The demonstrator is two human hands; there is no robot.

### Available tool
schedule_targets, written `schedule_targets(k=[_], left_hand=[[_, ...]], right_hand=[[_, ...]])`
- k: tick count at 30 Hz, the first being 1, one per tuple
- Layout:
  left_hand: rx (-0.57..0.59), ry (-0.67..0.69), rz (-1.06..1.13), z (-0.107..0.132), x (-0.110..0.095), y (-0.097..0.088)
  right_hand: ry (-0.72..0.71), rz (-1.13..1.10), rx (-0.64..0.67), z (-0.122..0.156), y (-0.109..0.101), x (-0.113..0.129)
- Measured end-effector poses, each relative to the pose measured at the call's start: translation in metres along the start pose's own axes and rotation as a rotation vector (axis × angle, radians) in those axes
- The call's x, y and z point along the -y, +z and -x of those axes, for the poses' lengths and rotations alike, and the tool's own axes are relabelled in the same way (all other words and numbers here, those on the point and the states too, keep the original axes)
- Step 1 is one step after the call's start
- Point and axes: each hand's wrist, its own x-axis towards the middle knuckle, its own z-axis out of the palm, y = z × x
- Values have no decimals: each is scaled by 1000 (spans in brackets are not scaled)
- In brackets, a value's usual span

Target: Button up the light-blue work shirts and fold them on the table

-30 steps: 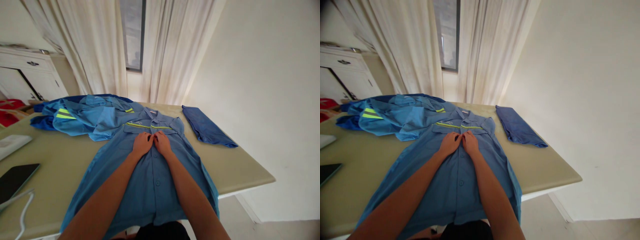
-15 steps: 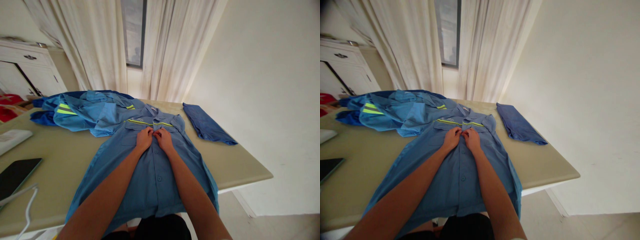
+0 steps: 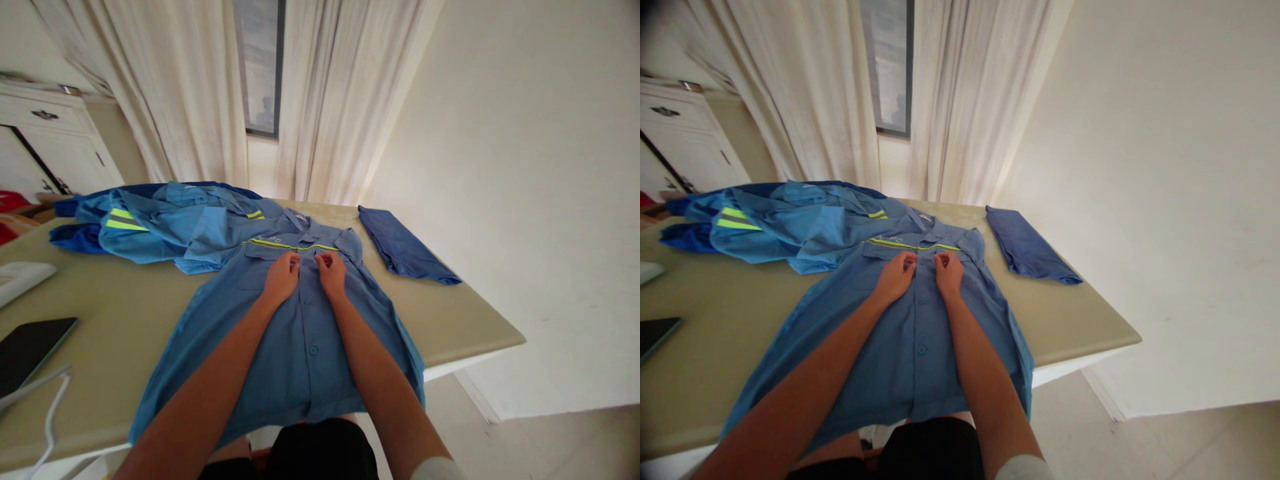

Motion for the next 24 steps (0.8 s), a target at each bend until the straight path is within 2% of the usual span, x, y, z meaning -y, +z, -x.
schedule_targets(k=[3,6,8,11,12,14,16,18,20,24], left_hand=[[73,-56,-74,9,-1,-1],[176,-27,161,12,-5,-1],[245,-65,332,12,-7,-2],[297,-283,454,12,-8,-3],[305,-352,457,11,-7,-4],[348,-390,416,10,-6,-5],[439,-272,325,9,-4,-6],[500,-80,206,9,-2,-6],[450,41,77,11,-2,-4],[249,51,-60,23,-9,-1]], right_hand=[[-17,-102,-31,3,-3,9],[-37,-90,-37,8,-13,24],[-76,6,117,17,-26,32],[-181,235,520,41,-50,37],[-212,301,600,51,-57,36],[-245,386,609,71,-67,34],[-268,425,530,85,-69,31],[-284,459,481,91,-65,30],[-295,488,465,92,-60,31],[-300,486,432,87,-54,32]])
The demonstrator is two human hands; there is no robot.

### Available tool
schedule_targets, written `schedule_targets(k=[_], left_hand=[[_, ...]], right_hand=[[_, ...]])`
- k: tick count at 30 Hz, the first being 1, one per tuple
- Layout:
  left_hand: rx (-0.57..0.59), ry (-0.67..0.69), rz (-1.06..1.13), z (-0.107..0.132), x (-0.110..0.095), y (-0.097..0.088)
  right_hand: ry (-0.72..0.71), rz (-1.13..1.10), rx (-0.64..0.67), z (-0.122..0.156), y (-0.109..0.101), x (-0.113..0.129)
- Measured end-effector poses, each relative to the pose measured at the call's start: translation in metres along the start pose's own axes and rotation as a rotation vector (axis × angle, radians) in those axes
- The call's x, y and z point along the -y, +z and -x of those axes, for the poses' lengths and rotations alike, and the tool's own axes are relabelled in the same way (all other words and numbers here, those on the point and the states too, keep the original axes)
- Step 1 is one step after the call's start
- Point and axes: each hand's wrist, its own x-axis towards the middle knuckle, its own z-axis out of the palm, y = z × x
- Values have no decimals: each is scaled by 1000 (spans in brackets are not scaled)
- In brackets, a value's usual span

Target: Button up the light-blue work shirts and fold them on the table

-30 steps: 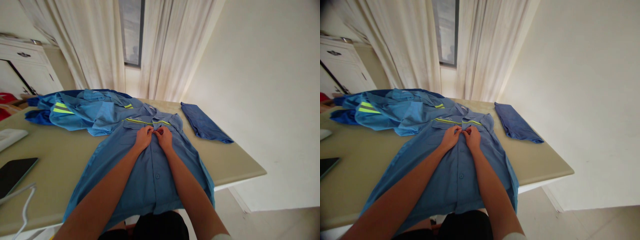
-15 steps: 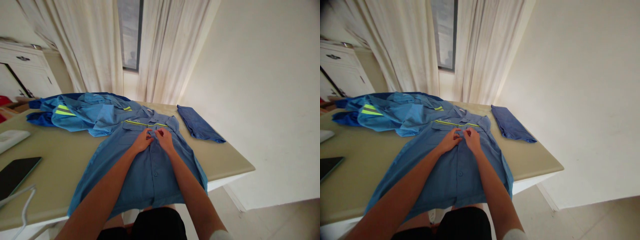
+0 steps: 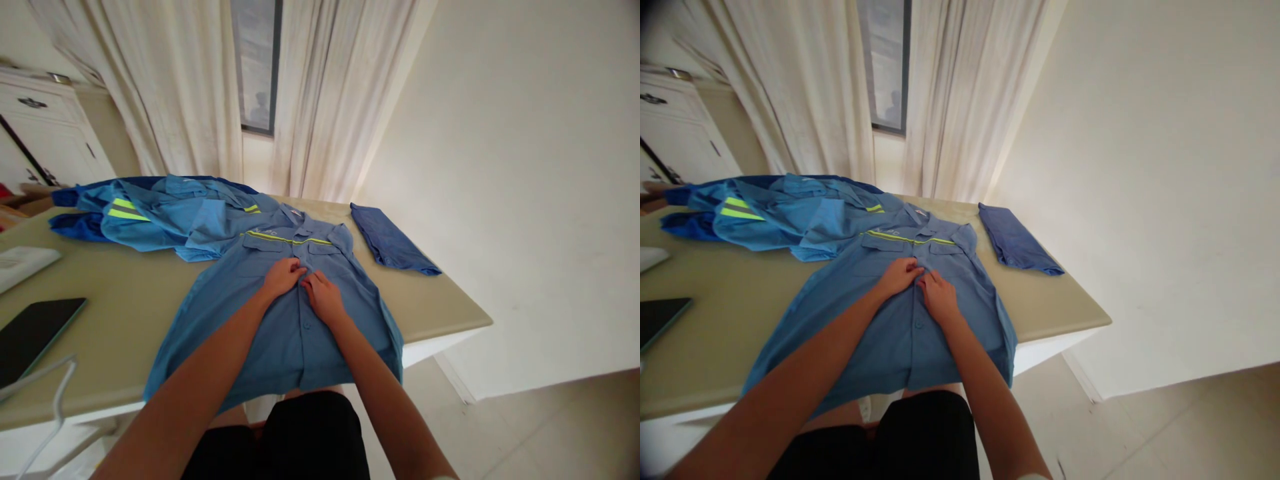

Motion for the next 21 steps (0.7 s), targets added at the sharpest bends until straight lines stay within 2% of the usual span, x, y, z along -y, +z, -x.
schedule_targets(k=[4,6,8,11,15,18,21], left_hand=[[-158,141,28,11,-13,3],[-184,151,100,11,-16,4],[-132,97,166,7,-16,4],[-22,10,165,4,-12,5],[-7,3,77,14,-10,4],[63,-5,7,28,-13,2],[151,95,44,36,-17,0]], right_hand=[[28,-85,-121,-4,0,-6],[87,-141,-198,-5,1,-11],[149,-172,-229,-6,1,-16],[201,-171,-184,-8,2,-19],[250,-158,-126,-13,2,-18],[267,-239,-176,-16,2,-20],[262,-352,-307,-14,-4,-20]])
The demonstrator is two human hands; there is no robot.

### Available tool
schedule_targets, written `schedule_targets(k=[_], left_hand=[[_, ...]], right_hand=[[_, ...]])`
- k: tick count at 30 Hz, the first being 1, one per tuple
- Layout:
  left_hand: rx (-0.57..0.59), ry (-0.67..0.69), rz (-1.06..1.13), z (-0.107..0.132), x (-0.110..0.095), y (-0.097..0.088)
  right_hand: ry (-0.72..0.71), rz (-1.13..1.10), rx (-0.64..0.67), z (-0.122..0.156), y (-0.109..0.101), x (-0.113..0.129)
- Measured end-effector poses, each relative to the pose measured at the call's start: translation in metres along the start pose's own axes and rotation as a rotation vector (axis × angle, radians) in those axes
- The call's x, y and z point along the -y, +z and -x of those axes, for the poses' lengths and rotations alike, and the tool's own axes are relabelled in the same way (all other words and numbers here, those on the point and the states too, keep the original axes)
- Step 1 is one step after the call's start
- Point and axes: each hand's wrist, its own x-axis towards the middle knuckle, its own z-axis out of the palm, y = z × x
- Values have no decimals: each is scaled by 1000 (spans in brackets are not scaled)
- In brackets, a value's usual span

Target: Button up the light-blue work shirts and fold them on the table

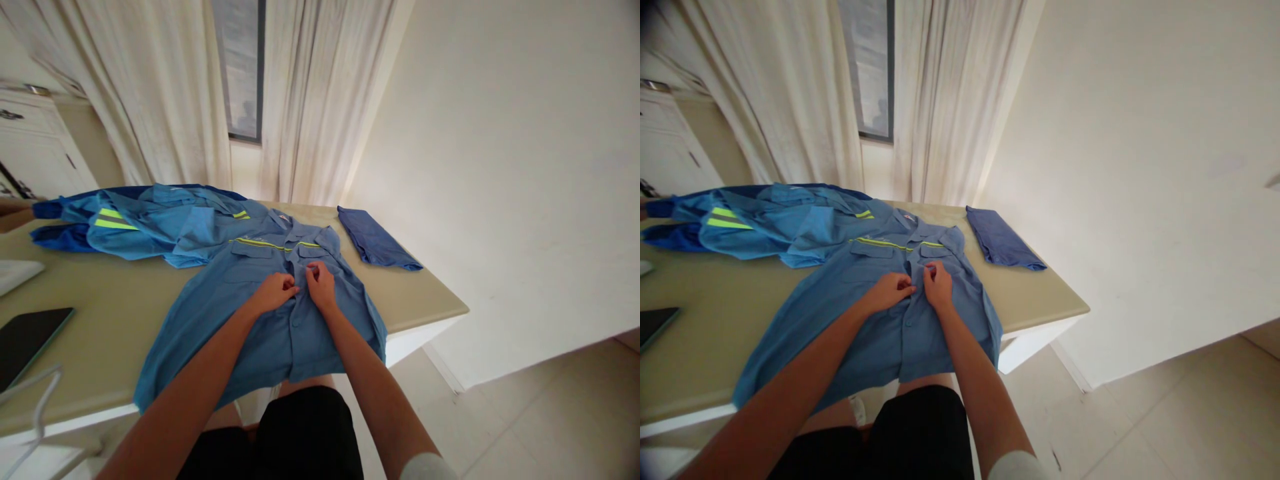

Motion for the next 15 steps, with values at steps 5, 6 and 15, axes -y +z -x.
schedule_targets(k=[5,6,15], left_hand=[[1,-3,254,-1,-2,-2],[56,-29,296,-1,-2,-3],[123,158,42,2,-1,2]], right_hand=[[-200,-31,243,42,-32,18],[-256,7,352,55,-39,20],[-275,88,369,100,-45,21]])
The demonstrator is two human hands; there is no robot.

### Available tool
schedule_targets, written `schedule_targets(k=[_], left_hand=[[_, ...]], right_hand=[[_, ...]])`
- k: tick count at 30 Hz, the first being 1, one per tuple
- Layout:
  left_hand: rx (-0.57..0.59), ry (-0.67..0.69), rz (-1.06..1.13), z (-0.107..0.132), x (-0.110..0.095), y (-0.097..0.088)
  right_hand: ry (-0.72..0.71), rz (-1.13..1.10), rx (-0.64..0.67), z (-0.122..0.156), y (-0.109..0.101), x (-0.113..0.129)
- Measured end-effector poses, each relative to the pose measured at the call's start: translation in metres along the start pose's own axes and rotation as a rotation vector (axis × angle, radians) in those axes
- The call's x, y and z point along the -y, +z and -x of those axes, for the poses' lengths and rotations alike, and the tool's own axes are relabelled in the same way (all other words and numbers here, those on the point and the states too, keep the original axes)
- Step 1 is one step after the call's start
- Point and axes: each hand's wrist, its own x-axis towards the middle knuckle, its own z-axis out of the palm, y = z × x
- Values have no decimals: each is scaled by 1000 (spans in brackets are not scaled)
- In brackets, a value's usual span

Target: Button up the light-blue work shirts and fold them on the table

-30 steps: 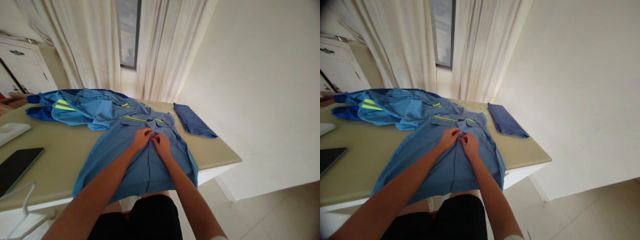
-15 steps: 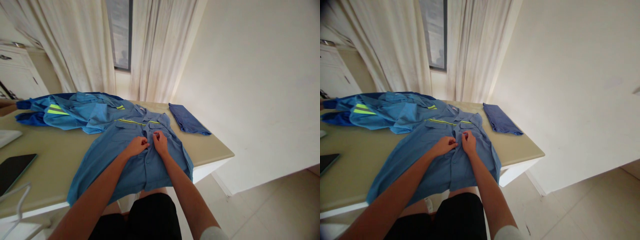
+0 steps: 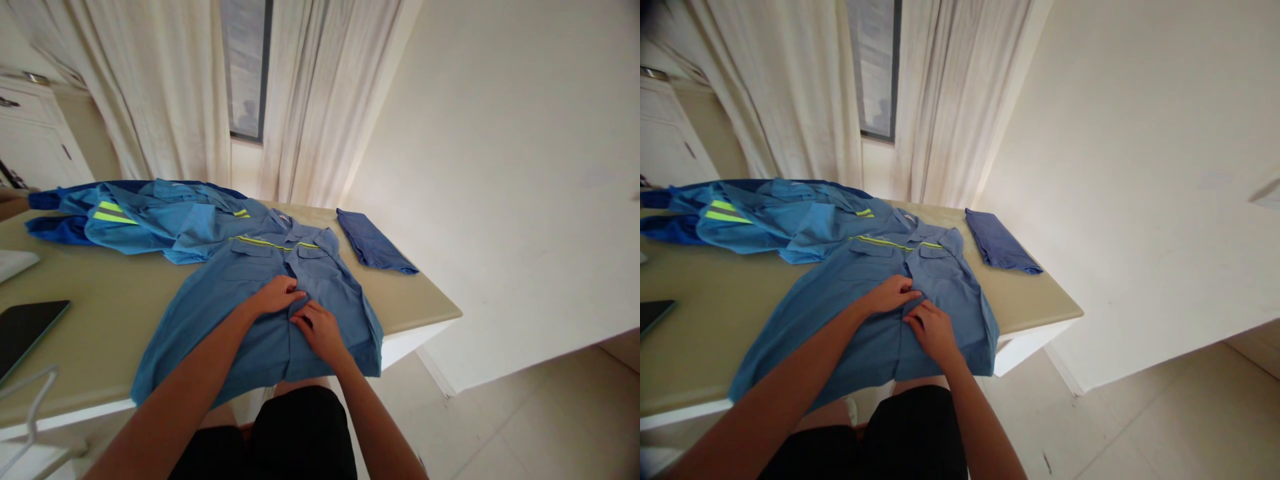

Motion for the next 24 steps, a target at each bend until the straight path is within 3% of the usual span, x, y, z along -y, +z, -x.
schedule_targets(k=[5,12,24], left_hand=[[-105,38,-86,3,-7,13],[-210,7,-241,7,-11,14],[-245,128,-343,9,-11,17]], right_hand=[[3,-42,-42,-5,1,-4],[7,-115,-50,-6,-3,-2],[89,-97,-96,-14,7,-8]])
